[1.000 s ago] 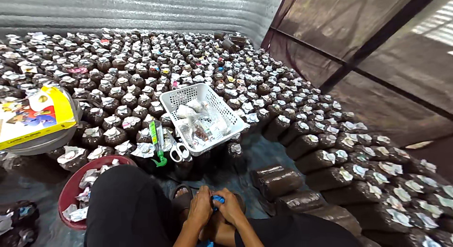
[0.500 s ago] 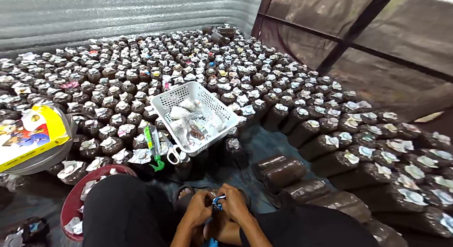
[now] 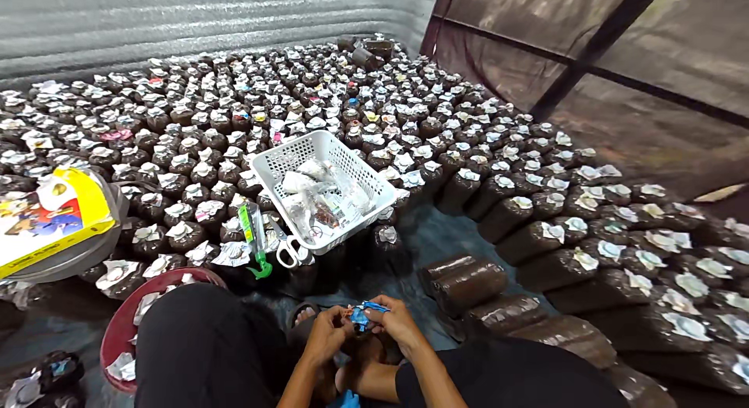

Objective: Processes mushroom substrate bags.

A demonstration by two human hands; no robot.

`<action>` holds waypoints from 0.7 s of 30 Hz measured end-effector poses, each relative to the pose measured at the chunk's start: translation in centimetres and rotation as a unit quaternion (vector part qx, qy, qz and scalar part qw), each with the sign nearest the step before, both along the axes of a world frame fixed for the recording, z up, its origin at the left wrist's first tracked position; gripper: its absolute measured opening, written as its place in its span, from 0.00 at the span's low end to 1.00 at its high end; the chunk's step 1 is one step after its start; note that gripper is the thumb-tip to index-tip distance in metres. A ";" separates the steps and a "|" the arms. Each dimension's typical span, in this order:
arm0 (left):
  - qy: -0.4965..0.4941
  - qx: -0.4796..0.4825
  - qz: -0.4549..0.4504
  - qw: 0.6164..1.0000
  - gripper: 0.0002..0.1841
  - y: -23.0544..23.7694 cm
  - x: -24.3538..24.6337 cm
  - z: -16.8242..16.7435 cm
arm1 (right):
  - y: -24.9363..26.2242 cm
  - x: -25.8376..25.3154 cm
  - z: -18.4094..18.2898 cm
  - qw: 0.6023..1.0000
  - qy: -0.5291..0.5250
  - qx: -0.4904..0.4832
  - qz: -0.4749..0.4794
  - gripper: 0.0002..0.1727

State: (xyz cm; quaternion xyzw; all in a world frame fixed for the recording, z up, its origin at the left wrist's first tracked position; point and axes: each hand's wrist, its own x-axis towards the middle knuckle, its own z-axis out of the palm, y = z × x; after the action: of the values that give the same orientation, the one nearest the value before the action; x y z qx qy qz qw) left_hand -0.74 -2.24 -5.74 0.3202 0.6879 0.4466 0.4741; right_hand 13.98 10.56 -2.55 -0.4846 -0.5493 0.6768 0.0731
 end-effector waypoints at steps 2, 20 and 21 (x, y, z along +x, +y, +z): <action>-0.039 0.013 0.032 0.999 0.11 0.1 0.0 0.2 | 0.2 0.0 -0.1 1.000 0.011 -0.002 -0.008 0.10; -0.029 -0.013 0.232 0.972 0.11 1.6 -0.4 1.5 | -1.7 -6.1 11.9 0.962 0.143 0.230 -0.031 0.06; -0.007 -0.004 0.232 0.973 0.10 1.7 0.1 2.3 | -3.4 -8.6 14.0 0.950 0.196 0.243 -0.007 0.06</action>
State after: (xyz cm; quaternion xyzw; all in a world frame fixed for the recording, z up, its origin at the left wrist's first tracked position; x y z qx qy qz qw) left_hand -0.61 -0.55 -3.44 0.1468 0.7418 0.5437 0.3640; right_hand 5.38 7.13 11.47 -0.3139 -0.6684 0.6043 0.2992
